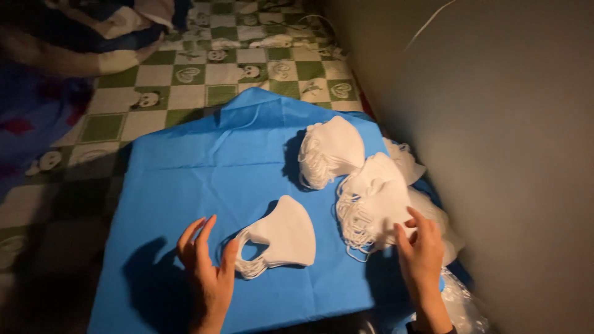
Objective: Sorting and inspecting white face masks one by one and placing them into a plastic bag.
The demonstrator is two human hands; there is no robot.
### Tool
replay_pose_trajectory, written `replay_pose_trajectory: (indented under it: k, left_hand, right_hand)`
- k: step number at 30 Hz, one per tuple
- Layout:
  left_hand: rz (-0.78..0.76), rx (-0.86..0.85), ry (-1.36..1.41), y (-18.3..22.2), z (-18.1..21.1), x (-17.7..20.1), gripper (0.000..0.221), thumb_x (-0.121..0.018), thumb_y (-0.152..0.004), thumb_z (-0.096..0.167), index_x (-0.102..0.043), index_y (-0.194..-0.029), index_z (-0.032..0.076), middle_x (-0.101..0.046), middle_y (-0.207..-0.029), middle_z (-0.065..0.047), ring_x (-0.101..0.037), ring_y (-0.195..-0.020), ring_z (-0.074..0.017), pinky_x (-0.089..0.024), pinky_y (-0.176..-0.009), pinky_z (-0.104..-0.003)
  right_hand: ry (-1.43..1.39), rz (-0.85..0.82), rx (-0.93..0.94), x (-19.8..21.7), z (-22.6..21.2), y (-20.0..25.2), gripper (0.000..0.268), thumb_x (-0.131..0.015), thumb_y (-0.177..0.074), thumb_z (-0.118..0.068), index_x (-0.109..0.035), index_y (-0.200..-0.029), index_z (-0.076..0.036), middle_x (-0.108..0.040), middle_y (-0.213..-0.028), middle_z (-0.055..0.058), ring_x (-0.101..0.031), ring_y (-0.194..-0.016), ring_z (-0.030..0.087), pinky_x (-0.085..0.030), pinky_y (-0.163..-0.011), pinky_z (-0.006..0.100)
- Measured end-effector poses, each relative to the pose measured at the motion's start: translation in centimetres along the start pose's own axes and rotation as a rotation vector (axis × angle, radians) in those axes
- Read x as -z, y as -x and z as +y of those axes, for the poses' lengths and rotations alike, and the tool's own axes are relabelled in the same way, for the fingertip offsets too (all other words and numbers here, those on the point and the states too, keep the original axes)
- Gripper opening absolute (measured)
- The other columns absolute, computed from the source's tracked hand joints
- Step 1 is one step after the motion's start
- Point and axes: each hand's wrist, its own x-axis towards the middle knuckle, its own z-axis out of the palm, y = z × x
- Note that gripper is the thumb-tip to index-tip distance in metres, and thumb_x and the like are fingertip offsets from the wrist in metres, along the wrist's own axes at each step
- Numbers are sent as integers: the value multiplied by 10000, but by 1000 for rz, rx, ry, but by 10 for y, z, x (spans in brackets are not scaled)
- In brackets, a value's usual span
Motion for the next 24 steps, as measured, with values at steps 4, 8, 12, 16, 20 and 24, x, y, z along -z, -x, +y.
replay_pose_trajectory:
  k: [4,8,12,16,20,24]
  left_hand:
    - [1,-16,-8,2,4,-1,531,-675,-933,227,-542,-1384,-20,-431,-1446,-235,-450,-1187,-315,-366,-1066,-467]
    - [-9,-2,-15,4,-1,-4,502,-681,-927,253,-581,-1342,-11,-435,-1425,-214,-445,-1181,-318,-427,-998,-425]
    - [-57,18,-26,3,1,-2,468,-706,-902,238,-620,-1301,11,-446,-1408,-193,-433,-1225,-317,-432,-1043,-466]
    - [-51,18,-31,4,2,-3,442,-705,-899,232,-636,-1283,24,-457,-1409,-176,-440,-1192,-304,-421,-1013,-442]
    - [-63,19,-32,6,-1,-4,431,-691,-908,244,-633,-1281,35,-437,-1420,-176,-420,-1220,-314,-408,-1021,-459]
    - [-72,15,-16,5,1,-3,436,-693,-903,212,-622,-1294,31,-433,-1414,-178,-412,-1238,-318,-405,-1041,-474]
  right_hand:
    - [105,-9,-92,-3,30,-6,531,-765,-846,-222,-657,-1351,-98,-610,-1099,121,-586,-748,224,-499,-690,335]
    - [143,-89,-183,-7,23,-9,658,-789,-813,-272,-598,-1415,-91,-607,-1156,125,-610,-855,258,-513,-752,359]
    - [170,-87,-170,-8,18,-8,694,-796,-818,-235,-557,-1449,-72,-585,-1172,160,-620,-976,287,-518,-818,372]
    - [198,-56,-106,-11,27,-8,724,-809,-810,-247,-559,-1463,-59,-580,-1142,163,-620,-931,280,-526,-768,360]
    - [171,-55,-88,-10,22,-7,664,-795,-815,-224,-587,-1425,-60,-572,-1131,142,-613,-964,269,-519,-782,355]
    - [211,-29,-91,-8,13,-5,673,-808,-802,-200,-569,-1430,-150,-542,-1221,135,-630,-1076,279,-531,-836,384]
